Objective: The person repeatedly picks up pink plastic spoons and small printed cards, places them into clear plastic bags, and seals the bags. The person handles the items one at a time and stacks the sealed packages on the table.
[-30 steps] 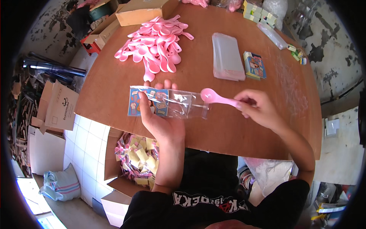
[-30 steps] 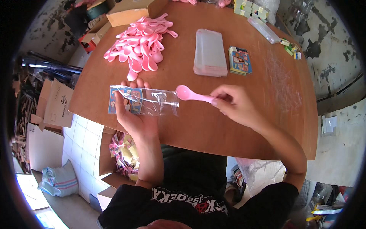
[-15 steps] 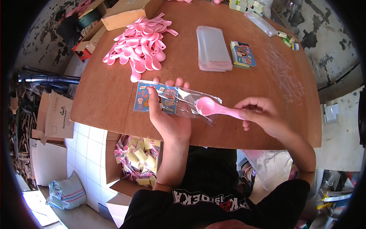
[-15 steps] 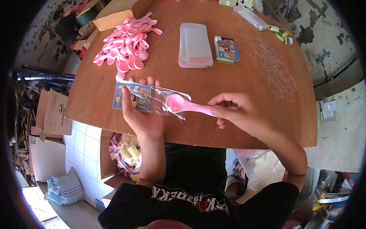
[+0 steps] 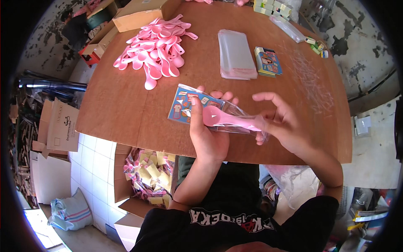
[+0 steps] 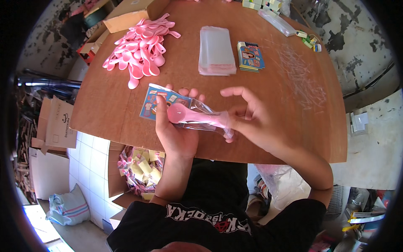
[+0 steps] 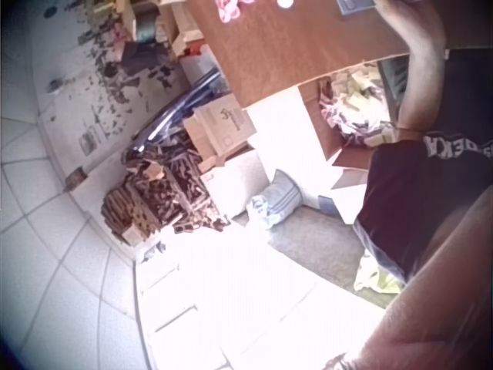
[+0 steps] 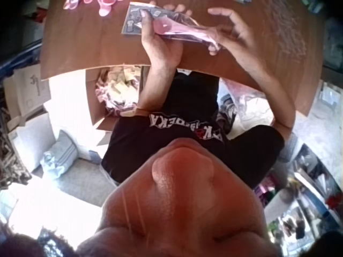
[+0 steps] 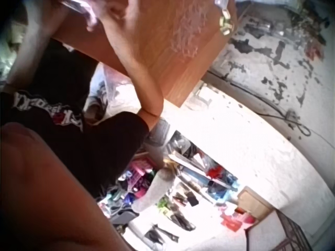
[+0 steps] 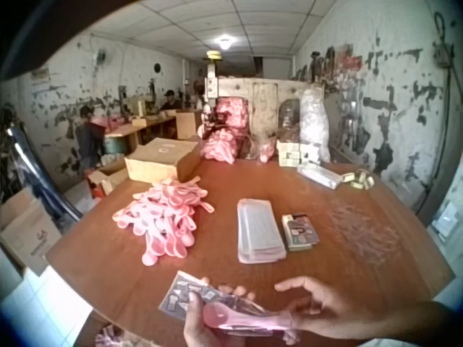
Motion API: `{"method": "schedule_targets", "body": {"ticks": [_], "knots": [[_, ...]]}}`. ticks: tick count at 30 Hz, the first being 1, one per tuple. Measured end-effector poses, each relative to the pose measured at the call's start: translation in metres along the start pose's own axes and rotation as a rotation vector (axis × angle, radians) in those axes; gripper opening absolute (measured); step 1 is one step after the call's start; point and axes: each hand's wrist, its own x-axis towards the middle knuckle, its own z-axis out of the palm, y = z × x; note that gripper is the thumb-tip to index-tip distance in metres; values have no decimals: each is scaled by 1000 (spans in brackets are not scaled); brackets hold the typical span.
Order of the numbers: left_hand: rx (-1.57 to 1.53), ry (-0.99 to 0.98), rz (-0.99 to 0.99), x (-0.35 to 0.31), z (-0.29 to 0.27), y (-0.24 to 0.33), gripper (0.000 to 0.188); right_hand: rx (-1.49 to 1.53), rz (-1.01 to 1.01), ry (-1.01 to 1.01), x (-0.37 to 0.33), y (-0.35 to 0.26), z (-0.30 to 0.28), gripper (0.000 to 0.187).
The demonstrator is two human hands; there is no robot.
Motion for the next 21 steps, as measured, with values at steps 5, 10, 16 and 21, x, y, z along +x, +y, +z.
{"method": "schedule_targets", "body": {"ticks": [5, 10, 16, 21], "knots": [[-171, 31, -241, 2, -5, -3, 37, -631, -553, 119, 0, -1, 8, 39], [-187, -45, -370, 2, -4, 1, 40, -865, -785, 282, -4, -30, -1, 16], [57, 29, -44, 1, -3, 1, 49, -846, -1018, 587, -2, -68, -21, 10], [660, -376, 343, 5, -11, 11, 51, -850, -736, 340, 22, -62, -8, 8]]}}
